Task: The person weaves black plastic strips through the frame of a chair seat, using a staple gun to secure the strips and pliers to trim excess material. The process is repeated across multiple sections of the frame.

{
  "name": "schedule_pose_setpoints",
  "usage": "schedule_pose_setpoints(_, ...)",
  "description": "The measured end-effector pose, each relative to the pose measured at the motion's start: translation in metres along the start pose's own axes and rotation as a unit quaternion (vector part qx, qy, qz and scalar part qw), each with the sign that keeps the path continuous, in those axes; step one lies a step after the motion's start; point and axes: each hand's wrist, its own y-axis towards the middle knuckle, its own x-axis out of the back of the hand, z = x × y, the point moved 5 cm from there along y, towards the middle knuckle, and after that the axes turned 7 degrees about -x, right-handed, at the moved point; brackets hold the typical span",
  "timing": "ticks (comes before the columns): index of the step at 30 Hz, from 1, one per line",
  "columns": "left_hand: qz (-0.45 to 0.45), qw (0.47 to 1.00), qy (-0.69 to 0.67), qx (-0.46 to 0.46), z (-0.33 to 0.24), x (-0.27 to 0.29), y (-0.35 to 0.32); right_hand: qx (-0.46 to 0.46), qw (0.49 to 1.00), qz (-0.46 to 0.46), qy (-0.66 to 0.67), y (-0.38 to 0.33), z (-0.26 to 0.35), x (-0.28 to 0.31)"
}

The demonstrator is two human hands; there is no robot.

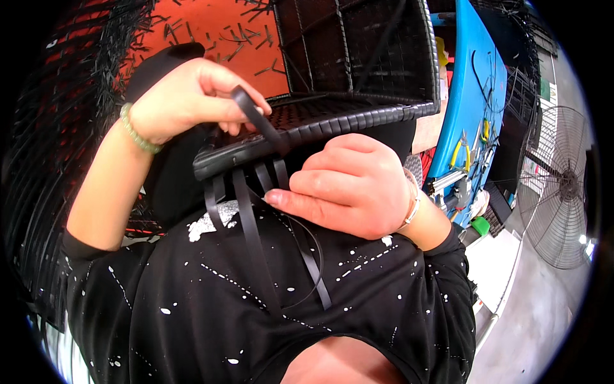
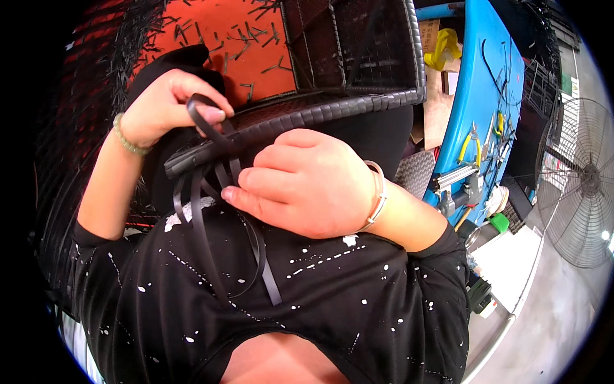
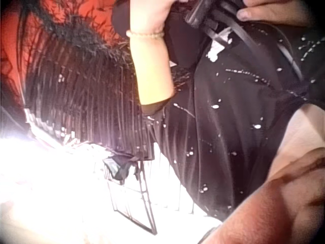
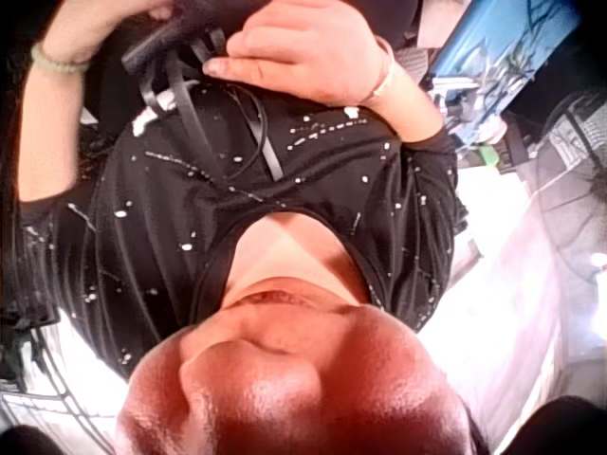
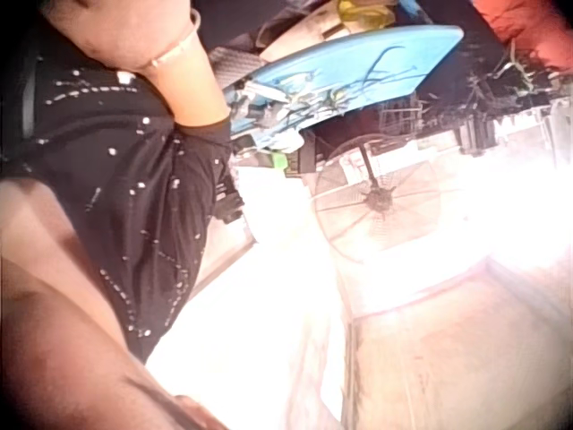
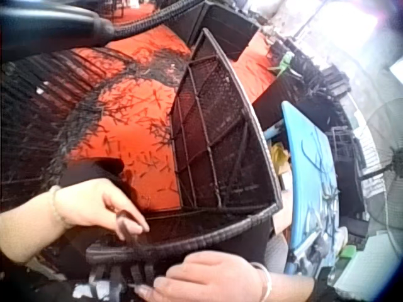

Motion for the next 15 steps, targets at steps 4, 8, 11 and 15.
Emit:
schedule_pose_setpoints(4, 0.024, 0.999, -0.022, 0.016, 0.005, 0.002, -0.002, 0.008, 0.999, -0.016, 0.030, -0.001, -0.006, -0.003)
schedule_pose_setpoints(8, 0.015, 0.999, 0.027, -0.021, -0.001, 0.001, -0.006, 0.009, 0.997, -0.006, 0.075, 0.000, -0.011, 0.000)
schedule_pose_setpoints(11, -0.025, 0.998, 0.039, -0.052, 0.003, 0.004, -0.014, 0.011, 0.995, -0.026, 0.099, -0.002, -0.013, -0.003)
schedule_pose_setpoints(15, -0.016, 0.996, 0.034, -0.075, 0.006, 0.008, -0.017, 0.024, 0.988, 0.024, 0.152, -0.003, -0.022, -0.005)
